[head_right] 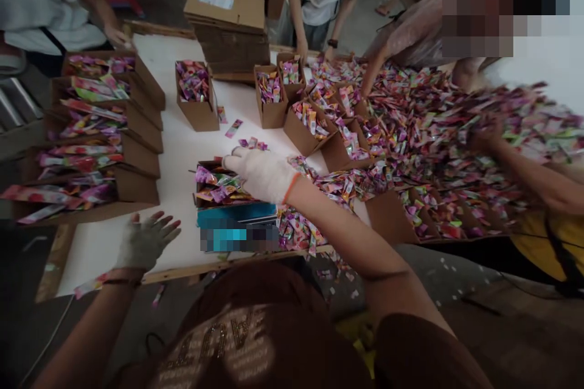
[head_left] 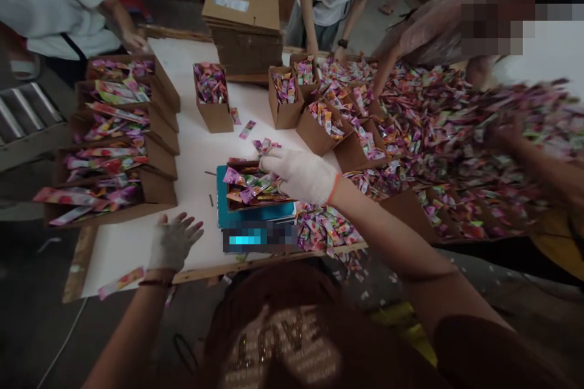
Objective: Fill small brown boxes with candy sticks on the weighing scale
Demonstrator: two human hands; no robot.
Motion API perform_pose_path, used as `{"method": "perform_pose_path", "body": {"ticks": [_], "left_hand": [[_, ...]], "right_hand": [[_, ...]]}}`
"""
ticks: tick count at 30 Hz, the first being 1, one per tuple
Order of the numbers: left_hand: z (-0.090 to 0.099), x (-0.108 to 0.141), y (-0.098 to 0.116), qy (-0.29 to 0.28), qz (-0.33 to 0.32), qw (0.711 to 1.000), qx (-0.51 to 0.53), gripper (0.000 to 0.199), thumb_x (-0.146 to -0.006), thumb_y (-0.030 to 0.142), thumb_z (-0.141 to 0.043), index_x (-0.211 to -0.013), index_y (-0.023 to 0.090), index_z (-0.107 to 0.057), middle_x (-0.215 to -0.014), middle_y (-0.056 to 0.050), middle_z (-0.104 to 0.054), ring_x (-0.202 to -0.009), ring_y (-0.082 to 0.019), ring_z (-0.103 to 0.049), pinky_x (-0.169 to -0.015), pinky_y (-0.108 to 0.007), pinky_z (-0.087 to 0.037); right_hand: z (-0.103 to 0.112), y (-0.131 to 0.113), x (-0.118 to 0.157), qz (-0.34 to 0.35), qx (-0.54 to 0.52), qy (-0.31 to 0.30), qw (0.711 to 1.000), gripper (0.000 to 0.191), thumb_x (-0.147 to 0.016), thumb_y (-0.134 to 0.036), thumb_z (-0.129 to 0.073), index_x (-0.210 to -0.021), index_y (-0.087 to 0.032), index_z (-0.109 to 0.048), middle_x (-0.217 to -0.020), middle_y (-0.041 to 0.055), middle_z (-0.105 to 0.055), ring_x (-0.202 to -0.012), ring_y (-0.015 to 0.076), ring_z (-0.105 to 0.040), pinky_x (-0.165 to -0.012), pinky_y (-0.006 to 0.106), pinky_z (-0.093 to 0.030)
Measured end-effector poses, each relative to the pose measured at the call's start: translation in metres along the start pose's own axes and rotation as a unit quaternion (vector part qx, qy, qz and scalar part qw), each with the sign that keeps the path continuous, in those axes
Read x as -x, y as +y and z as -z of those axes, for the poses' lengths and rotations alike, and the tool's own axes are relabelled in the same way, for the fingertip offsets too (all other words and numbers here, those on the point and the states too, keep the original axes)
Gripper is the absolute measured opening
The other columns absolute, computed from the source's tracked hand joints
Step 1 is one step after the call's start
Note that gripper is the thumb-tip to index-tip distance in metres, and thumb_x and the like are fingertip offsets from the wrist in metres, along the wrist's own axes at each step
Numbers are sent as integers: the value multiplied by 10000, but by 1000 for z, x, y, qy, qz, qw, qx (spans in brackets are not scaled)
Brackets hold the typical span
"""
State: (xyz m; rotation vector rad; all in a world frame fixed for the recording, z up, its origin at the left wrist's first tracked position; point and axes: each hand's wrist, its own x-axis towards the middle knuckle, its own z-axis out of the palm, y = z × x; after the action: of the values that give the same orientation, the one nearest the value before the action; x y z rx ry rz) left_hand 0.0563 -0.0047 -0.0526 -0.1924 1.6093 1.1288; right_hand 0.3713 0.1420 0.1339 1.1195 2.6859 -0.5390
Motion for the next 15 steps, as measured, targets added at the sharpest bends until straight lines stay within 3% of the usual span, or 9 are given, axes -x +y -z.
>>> {"method": "perform_pose_path", "body": {"ticks": [5,8,11,15], "left_hand": [[8,18,-16,13,10,1000,-15,300,-1178,378,-496,-1025,218,-698,-1053,-96,-774,-880,-266,-787,-787,-393,-650],[13,20,-22,18,3,1000,-25,242,-1141,319,-524,-1027,212,-708,-1047,-98,-779,-856,-260,-789,-773,-381,-655],[12,20,-27,19,-25,999,-31,115,-1034,254,-612,-1040,213,-720,-1040,-88,-786,-839,-240,-784,-754,-347,-653],[0,22,-29,3,-60,997,-41,202,-841,247,-741,-1041,217,-726,-1052,-85,-797,-828,-230,-777,-740,-323,-650]], "right_hand": [[-30,-15,-51,-48,67,-123,989,580,-1108,-126,-670,-1679,-185,-756,-1578,206,-838,-1354,355,-837,-1023,407,-653],[-38,-13,-59,-48,75,-129,988,512,-1109,-138,-682,-1600,-204,-810,-1475,184,-895,-1297,327,-864,-1009,366,-636],[-19,-8,-36,-59,44,-93,993,385,-1057,-183,-753,-1419,-228,-876,-1333,133,-929,-1175,294,-860,-927,332,-590],[20,12,35,-85,-38,-10,996,258,-1025,-156,-693,-1190,-223,-880,-1015,41,-884,-937,213,-785,-823,300,-517]]}}
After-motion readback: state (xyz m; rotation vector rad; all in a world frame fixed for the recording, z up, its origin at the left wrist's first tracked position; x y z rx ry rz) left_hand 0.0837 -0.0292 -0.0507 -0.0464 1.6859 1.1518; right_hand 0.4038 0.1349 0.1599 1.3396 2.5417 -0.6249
